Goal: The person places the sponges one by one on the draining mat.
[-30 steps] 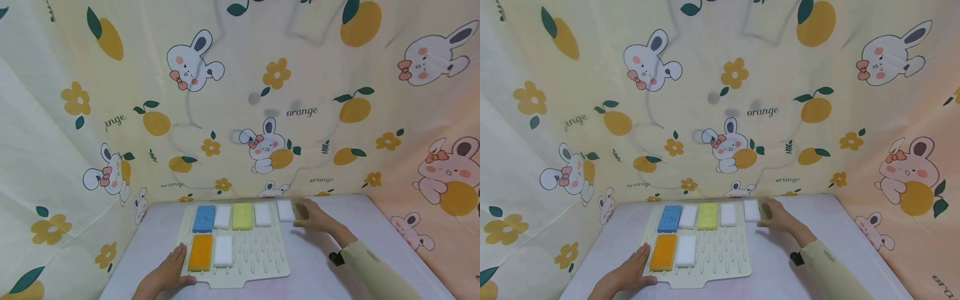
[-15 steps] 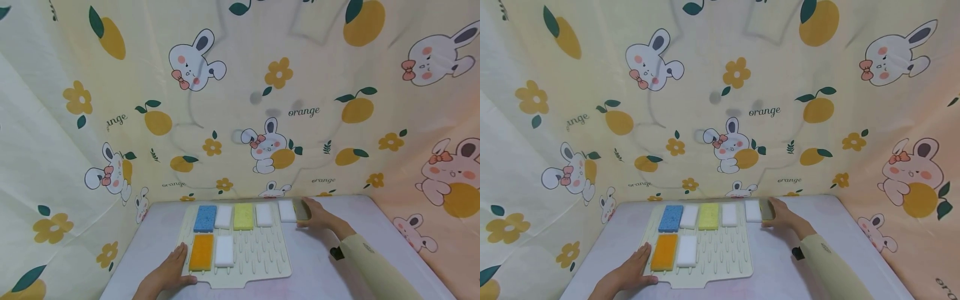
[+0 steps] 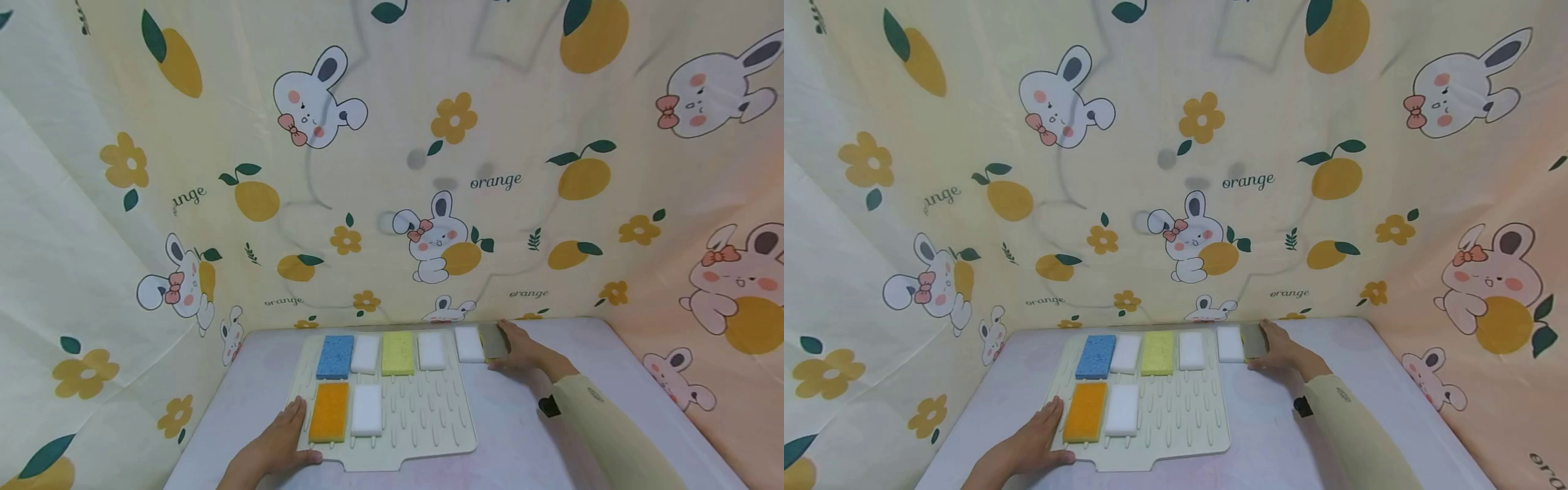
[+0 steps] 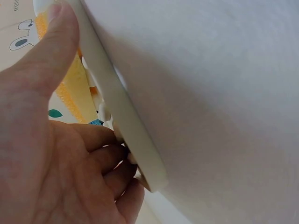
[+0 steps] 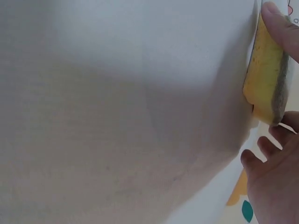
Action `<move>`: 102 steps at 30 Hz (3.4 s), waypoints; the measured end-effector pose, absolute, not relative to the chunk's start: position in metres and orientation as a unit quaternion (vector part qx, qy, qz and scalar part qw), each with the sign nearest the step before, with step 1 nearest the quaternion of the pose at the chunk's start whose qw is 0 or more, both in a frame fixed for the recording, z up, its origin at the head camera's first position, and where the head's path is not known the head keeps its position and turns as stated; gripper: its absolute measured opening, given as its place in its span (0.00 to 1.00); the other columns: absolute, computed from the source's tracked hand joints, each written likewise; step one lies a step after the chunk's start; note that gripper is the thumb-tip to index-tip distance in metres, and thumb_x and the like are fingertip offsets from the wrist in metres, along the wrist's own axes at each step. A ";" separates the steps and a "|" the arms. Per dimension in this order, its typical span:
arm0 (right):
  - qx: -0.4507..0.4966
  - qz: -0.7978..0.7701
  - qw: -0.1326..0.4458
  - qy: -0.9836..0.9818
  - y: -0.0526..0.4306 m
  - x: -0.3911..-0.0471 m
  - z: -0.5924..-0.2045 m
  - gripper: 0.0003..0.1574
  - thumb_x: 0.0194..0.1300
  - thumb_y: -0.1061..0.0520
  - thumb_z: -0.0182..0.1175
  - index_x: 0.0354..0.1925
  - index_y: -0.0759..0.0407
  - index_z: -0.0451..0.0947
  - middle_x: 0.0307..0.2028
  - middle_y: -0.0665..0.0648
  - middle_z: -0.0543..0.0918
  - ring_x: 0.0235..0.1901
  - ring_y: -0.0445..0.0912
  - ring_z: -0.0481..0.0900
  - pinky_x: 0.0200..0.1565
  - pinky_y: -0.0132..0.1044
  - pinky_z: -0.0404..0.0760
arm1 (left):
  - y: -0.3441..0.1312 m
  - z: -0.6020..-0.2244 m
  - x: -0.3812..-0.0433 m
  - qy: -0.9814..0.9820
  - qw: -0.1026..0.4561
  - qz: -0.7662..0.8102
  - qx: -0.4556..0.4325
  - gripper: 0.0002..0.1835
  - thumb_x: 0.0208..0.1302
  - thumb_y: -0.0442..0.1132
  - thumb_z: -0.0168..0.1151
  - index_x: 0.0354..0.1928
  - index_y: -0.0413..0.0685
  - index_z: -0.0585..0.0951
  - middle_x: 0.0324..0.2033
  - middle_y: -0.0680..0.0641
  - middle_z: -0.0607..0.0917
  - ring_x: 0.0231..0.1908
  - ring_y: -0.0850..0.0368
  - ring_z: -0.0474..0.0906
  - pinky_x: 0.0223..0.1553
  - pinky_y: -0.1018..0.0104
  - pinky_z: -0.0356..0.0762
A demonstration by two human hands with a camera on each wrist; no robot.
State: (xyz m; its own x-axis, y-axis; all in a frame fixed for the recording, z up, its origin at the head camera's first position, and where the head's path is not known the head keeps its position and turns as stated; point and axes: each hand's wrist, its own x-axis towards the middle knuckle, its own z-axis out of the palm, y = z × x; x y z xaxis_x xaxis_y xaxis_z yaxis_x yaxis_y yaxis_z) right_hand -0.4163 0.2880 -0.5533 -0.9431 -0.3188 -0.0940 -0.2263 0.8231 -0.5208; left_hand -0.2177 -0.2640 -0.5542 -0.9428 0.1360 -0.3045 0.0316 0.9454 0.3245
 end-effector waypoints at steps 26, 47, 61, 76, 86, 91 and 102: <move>-0.115 -0.317 0.113 0.935 0.310 -0.411 -0.552 0.81 0.57 0.36 0.82 0.84 0.68 0.43 0.78 0.75 0.57 0.72 0.70 0.62 0.72 0.73 0.65 | -0.263 -0.556 -0.220 0.972 0.172 0.153 0.040 0.68 0.53 0.70 0.77 0.81 0.28 0.59 0.82 0.28 0.56 0.81 0.31 0.53 0.80 0.34 0.54; -0.145 -0.318 0.027 0.937 0.296 -0.373 -0.547 0.78 0.57 0.31 0.81 0.82 0.71 0.51 0.79 0.78 0.55 0.75 0.75 0.59 0.71 0.75 0.66 | -0.263 -0.556 -0.220 0.971 0.176 0.155 0.038 0.69 0.53 0.70 0.78 0.81 0.28 0.58 0.82 0.28 0.55 0.82 0.31 0.52 0.80 0.33 0.52; -0.195 -0.319 -0.033 0.927 0.258 -0.340 -0.539 0.75 0.57 0.34 0.81 0.80 0.75 0.55 0.77 0.75 0.61 0.75 0.73 0.61 0.69 0.74 0.69 | -0.263 -0.557 -0.220 0.971 0.176 0.157 0.040 0.69 0.53 0.70 0.78 0.81 0.29 0.58 0.82 0.28 0.55 0.82 0.32 0.52 0.80 0.35 0.52; -0.216 -0.331 -0.032 0.918 0.217 -0.309 -0.537 0.73 0.57 0.38 0.83 0.81 0.73 0.57 0.78 0.75 0.61 0.77 0.73 0.59 0.70 0.71 0.70 | -0.263 -0.551 -0.217 0.971 0.170 0.161 0.055 0.67 0.55 0.68 0.78 0.80 0.26 0.58 0.82 0.27 0.56 0.82 0.31 0.52 0.81 0.36 0.52; -0.212 -0.347 -0.013 0.913 0.192 -0.296 -0.535 0.73 0.57 0.39 0.83 0.82 0.71 0.55 0.80 0.72 0.59 0.78 0.71 0.58 0.72 0.68 0.70 | -0.263 -0.553 -0.220 0.971 0.172 0.160 0.051 0.67 0.55 0.68 0.78 0.81 0.28 0.58 0.82 0.28 0.56 0.82 0.32 0.52 0.81 0.36 0.52; -0.214 -0.349 -0.004 0.912 0.180 -0.290 -0.534 0.73 0.57 0.39 0.83 0.82 0.70 0.55 0.80 0.72 0.58 0.78 0.70 0.59 0.69 0.67 0.73 | -0.264 -0.553 -0.220 0.970 0.171 0.163 0.049 0.67 0.55 0.68 0.78 0.81 0.29 0.58 0.82 0.28 0.56 0.82 0.32 0.53 0.80 0.36 0.52; -0.243 -0.349 -0.003 0.905 0.158 -0.283 -0.543 0.73 0.55 0.39 0.84 0.81 0.73 0.57 0.79 0.73 0.60 0.78 0.71 0.58 0.73 0.68 0.68 | -0.266 -0.556 -0.220 0.971 0.163 0.166 0.049 0.68 0.54 0.69 0.78 0.81 0.29 0.58 0.82 0.28 0.56 0.82 0.32 0.52 0.80 0.35 0.52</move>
